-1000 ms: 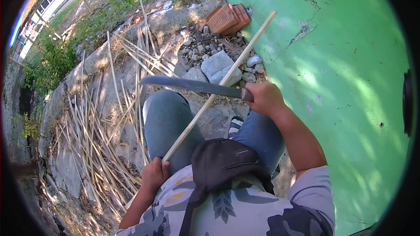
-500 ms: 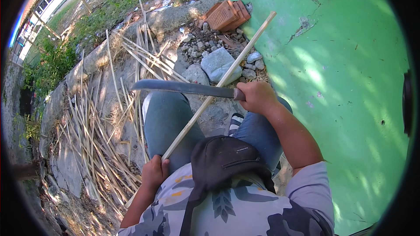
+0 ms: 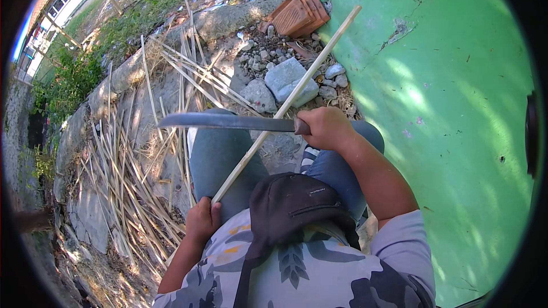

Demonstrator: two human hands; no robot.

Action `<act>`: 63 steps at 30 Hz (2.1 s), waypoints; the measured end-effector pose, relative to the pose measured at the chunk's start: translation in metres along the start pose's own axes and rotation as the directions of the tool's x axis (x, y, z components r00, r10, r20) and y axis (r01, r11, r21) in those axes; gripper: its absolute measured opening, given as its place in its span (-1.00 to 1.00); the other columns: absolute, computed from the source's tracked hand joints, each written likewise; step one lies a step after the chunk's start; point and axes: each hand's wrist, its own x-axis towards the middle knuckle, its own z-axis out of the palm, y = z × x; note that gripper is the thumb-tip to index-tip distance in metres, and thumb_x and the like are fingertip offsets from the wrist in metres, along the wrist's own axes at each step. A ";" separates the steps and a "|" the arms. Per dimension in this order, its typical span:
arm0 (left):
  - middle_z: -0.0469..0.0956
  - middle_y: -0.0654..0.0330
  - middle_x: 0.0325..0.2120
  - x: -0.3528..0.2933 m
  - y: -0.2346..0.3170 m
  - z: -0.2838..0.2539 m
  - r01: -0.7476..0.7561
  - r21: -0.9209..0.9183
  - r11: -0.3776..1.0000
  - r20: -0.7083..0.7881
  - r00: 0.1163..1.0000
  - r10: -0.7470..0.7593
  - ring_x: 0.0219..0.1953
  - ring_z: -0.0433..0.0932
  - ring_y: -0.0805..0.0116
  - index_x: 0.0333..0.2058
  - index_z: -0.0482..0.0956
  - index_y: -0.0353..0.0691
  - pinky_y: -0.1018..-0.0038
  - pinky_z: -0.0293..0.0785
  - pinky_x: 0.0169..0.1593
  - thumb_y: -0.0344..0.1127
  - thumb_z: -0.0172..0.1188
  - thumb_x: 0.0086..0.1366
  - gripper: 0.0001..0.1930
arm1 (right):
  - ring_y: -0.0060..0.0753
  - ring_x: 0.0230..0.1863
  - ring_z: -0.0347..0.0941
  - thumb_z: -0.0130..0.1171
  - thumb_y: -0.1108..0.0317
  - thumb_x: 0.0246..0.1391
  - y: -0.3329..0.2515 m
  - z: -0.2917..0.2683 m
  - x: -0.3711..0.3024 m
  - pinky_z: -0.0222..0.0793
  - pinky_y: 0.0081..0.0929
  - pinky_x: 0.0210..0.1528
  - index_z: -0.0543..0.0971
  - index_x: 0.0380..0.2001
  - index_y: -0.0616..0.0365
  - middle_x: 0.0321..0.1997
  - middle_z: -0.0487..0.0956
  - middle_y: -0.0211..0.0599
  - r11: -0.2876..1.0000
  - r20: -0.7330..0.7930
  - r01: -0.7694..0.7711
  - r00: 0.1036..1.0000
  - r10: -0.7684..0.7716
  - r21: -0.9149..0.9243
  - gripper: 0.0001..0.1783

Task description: The person holds a bamboo strip and repeatedly scrapes along its surface using a machete.

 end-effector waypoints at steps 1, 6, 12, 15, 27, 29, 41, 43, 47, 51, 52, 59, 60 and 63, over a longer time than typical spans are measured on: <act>0.49 -0.16 -0.64 -0.001 -0.002 0.001 -0.012 -0.012 1.000 0.005 1.000 0.012 -0.53 0.53 -0.26 -0.39 0.39 -0.27 0.00 0.43 -0.45 -0.12 0.10 0.40 -0.68 | 0.11 -0.36 0.58 0.30 0.21 -0.11 0.005 -0.001 0.001 0.48 0.00 -0.31 0.52 -0.47 0.05 -0.50 0.60 -0.14 1.000 0.003 0.003 1.000 -0.003 0.004 -0.79; 0.48 -0.15 -0.64 0.005 0.008 -0.001 -0.007 -0.015 1.000 -0.010 1.000 0.007 -0.52 0.53 -0.26 -0.39 0.40 -0.28 0.00 0.43 -0.44 -0.12 0.09 0.41 -0.68 | 0.09 -0.37 0.59 0.28 0.25 -0.09 0.068 -0.001 0.007 0.48 -0.09 -0.31 0.59 -0.39 0.06 -0.48 0.61 -0.07 0.943 -0.105 -0.272 0.950 0.295 0.189 -0.82; 0.48 -0.16 -0.64 -0.001 0.002 -0.001 0.024 0.028 0.999 0.024 0.999 -0.025 -0.53 0.52 -0.28 -0.40 0.38 -0.29 0.00 0.42 -0.45 -0.10 0.08 0.41 -0.66 | 0.03 -0.24 0.62 0.27 0.21 -0.07 0.032 -0.007 0.004 0.52 -0.08 -0.17 0.64 -0.24 -0.08 -0.36 0.66 -0.16 0.950 0.048 -0.291 0.957 0.287 0.115 -0.73; 0.48 -0.17 -0.64 0.000 -0.001 0.000 -0.015 -0.014 1.000 0.001 1.000 0.015 -0.54 0.52 -0.29 -0.41 0.37 -0.29 -0.01 0.41 -0.46 -0.09 0.07 0.42 -0.65 | 0.02 -0.25 0.62 0.27 0.22 -0.10 0.001 -0.010 0.001 0.53 -0.09 -0.18 0.62 -0.25 -0.06 -0.39 0.66 -0.17 0.997 0.151 -0.074 0.986 0.075 -0.015 -0.73; 0.47 -0.18 -0.65 0.000 0.000 0.001 -0.004 0.004 1.000 -0.002 1.000 0.004 -0.55 0.51 -0.30 -0.41 0.37 -0.28 -0.01 0.41 -0.47 -0.07 0.03 0.44 -0.63 | 0.10 -0.41 0.57 0.27 0.28 -0.12 0.024 0.005 0.005 0.46 -0.08 -0.34 0.61 -0.37 0.05 -0.50 0.60 -0.07 0.958 -0.059 -0.171 0.980 0.189 0.229 -0.81; 0.47 -0.18 -0.65 0.001 0.000 0.000 -0.003 -0.012 1.000 0.011 1.000 0.004 -0.55 0.51 -0.29 -0.41 0.36 -0.28 -0.02 0.42 -0.47 -0.07 0.03 0.44 -0.63 | 0.08 -0.30 0.60 0.27 0.23 -0.08 0.009 0.001 0.006 0.50 -0.05 -0.23 0.64 -0.30 -0.05 -0.44 0.63 -0.05 0.991 0.045 -0.100 0.994 0.097 0.085 -0.78; 0.47 -0.17 -0.66 0.000 0.006 -0.003 0.019 0.046 0.999 0.026 0.999 -0.020 -0.55 0.52 -0.27 -0.42 0.36 -0.28 -0.01 0.42 -0.47 -0.06 0.04 0.43 -0.62 | 0.10 -0.33 0.58 0.25 0.26 -0.09 0.028 0.000 0.013 0.48 -0.07 -0.25 0.61 -0.40 0.06 -0.44 0.63 -0.07 0.966 -0.015 -0.214 0.976 0.218 0.142 -0.83; 0.47 -0.17 -0.66 0.000 0.002 -0.002 0.013 0.039 0.999 0.021 1.000 -0.014 -0.55 0.53 -0.27 -0.42 0.37 -0.29 -0.01 0.43 -0.47 -0.06 0.04 0.43 -0.62 | 0.10 -0.32 0.58 0.25 0.27 -0.09 0.016 -0.003 0.014 0.48 -0.06 -0.25 0.61 -0.40 0.06 -0.44 0.62 -0.06 0.973 -0.008 -0.152 0.988 0.156 0.175 -0.84; 0.48 -0.18 -0.66 0.001 0.005 -0.002 -0.002 0.014 1.000 0.002 1.000 0.002 -0.55 0.53 -0.27 -0.41 0.38 -0.29 -0.01 0.44 -0.46 -0.08 0.05 0.42 -0.63 | 0.06 -0.32 0.58 0.26 0.26 -0.08 0.029 -0.008 0.023 0.47 -0.08 -0.24 0.62 -0.36 0.04 -0.43 0.62 -0.07 0.995 0.089 -0.093 0.992 0.091 0.023 -0.82; 0.49 -0.18 -0.66 0.005 0.007 0.001 0.000 0.015 1.000 -0.019 1.000 0.000 -0.55 0.53 -0.27 -0.41 0.38 -0.29 -0.01 0.44 -0.46 -0.09 0.06 0.42 -0.64 | 0.07 -0.27 0.60 0.29 0.27 -0.09 0.064 0.007 0.028 0.48 -0.07 -0.20 0.62 -0.33 0.05 -0.37 0.64 -0.04 0.930 0.021 -0.296 0.954 0.299 0.217 -0.79; 0.48 -0.18 -0.66 0.003 0.006 0.001 0.015 0.029 0.999 -0.007 1.000 -0.015 -0.55 0.53 -0.28 -0.41 0.38 -0.29 -0.01 0.44 -0.47 -0.09 0.06 0.42 -0.64 | 0.07 -0.27 0.60 0.29 0.27 -0.09 0.064 0.014 0.029 0.48 -0.07 -0.20 0.62 -0.33 0.05 -0.37 0.64 -0.04 0.931 0.021 -0.293 0.955 0.295 0.219 -0.79; 0.47 -0.18 -0.66 0.001 0.002 0.000 -0.001 -0.001 1.000 -0.012 1.000 0.001 -0.56 0.52 -0.29 -0.41 0.38 -0.28 0.00 0.42 -0.49 -0.09 0.05 0.43 -0.65 | 0.08 -0.45 0.51 0.29 0.31 -0.12 0.048 0.012 0.027 0.39 -0.12 -0.37 0.55 -0.42 0.16 -0.53 0.56 -0.05 0.961 -0.182 -0.056 0.977 0.109 0.272 -0.80; 0.47 -0.18 -0.66 0.002 0.002 0.001 -0.002 -0.003 1.000 -0.010 1.000 0.002 -0.56 0.52 -0.29 -0.41 0.38 -0.28 0.00 0.42 -0.49 -0.09 0.05 0.43 -0.65 | 0.11 -0.45 0.51 0.29 0.31 -0.13 0.048 0.010 0.027 0.39 -0.11 -0.37 0.55 -0.42 0.16 -0.52 0.55 -0.04 0.973 -0.204 0.039 0.979 0.009 0.229 -0.79; 0.47 -0.18 -0.66 0.005 0.001 0.002 -0.030 -0.058 0.998 -0.025 0.999 0.028 -0.56 0.51 -0.29 -0.42 0.37 -0.27 0.01 0.41 -0.49 -0.09 0.05 0.43 -0.65 | 0.13 -0.45 0.50 0.29 0.32 -0.15 0.050 0.007 0.030 0.40 -0.10 -0.38 0.54 -0.43 0.16 -0.53 0.54 -0.02 0.984 -0.186 0.146 0.974 -0.126 0.099 -0.79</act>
